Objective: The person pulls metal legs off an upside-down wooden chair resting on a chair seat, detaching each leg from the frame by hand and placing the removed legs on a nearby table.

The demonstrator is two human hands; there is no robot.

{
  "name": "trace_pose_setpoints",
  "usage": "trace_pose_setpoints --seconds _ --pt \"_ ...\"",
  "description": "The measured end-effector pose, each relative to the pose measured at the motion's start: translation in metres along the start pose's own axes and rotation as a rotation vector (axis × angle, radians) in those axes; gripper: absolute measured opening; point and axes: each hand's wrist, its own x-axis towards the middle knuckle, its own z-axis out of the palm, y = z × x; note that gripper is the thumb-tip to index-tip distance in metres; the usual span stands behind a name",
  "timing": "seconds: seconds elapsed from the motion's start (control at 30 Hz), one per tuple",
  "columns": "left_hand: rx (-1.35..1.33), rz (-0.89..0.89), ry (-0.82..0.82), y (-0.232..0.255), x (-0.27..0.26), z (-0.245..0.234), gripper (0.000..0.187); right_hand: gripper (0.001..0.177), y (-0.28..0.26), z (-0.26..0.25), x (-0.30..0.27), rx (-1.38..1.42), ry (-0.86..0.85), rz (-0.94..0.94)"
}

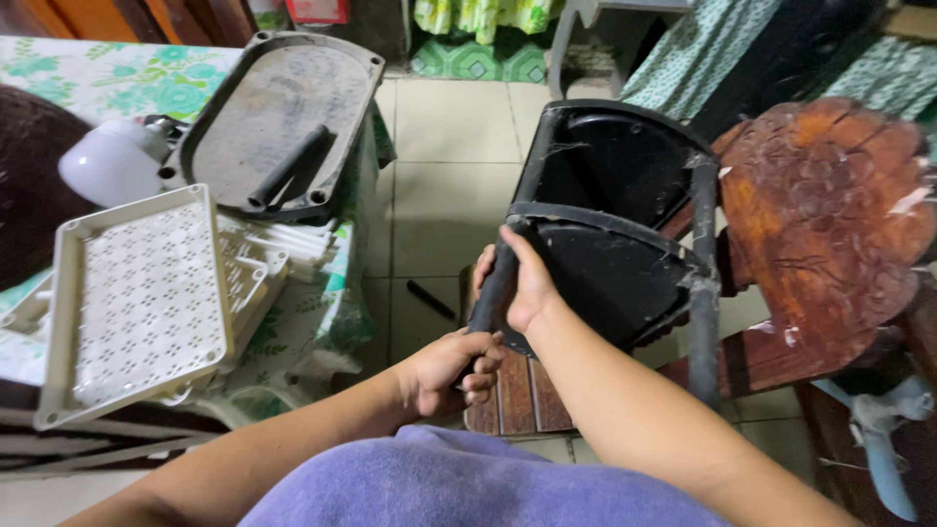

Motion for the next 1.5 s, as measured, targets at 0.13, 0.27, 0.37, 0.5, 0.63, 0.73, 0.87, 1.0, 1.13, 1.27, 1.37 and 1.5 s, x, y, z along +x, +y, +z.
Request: trace_pose_setpoints --seconds 0.13,0.27,0.37,0.5,0.63,0.73,0.87,1.0,1.13,1.27,1.37,1.5 --pt "0.743 0.200 0.535 -0.007 -0.001 0.026 0.031 0.027 0.015 0.006 -0.001 0.329 0.097 0.008" --pt "0.802 0.228 0.686 -0.005 -0.005 0.038 0.026 0.032 0.006 -0.004 0.016 0.215 -0.227 0.087" --pt "0.669 0.162 0.621 -0.009 0.000 0.038 0.021 0.038 0.006 -0.019 0.025 0.084 -0.158 0.135" --pt "0.353 0.104 0.449 -0.023 0.007 0.029 0.018 0.038 0.008 -0.028 0.031 -0.110 0.160 0.118" --pt "0.059 0.008 0.185 -0.030 0.013 0.018 0.013 0.029 0.007 -0.027 0.030 -0.368 0.367 -0.127" --pt "-0.158 -0.081 -0.045 -0.034 0.020 0.014 0.013 0.020 0.005 -0.027 0.031 -0.545 0.559 -0.243" --pt "-0.298 -0.149 -0.236 -0.039 0.028 0.016 0.015 0.022 -0.003 -0.033 0.018 -0.629 0.613 -0.220" --pt "-0.323 -0.145 -0.226 -0.042 0.033 0.014 0.014 0.028 -0.008 -0.034 -0.007 -0.332 0.336 -0.051" --pt "-0.346 -0.197 -0.239 -0.037 0.030 0.007 0.013 0.026 -0.004 -0.030 -0.029 0.045 0.037 0.099" --pt "-0.299 -0.214 -0.202 -0.034 0.025 0.011 0.010 0.027 0.002 -0.029 -0.031 0.151 -0.026 0.126" --pt "-0.076 -0.145 0.112 -0.024 0.018 0.025 0.012 0.022 0.003 -0.028 -0.018 0.174 -0.176 0.176" --pt "0.295 0.032 0.707 -0.023 0.016 0.054 0.017 0.032 0.009 -0.024 0.008 0.005 -0.028 0.143"
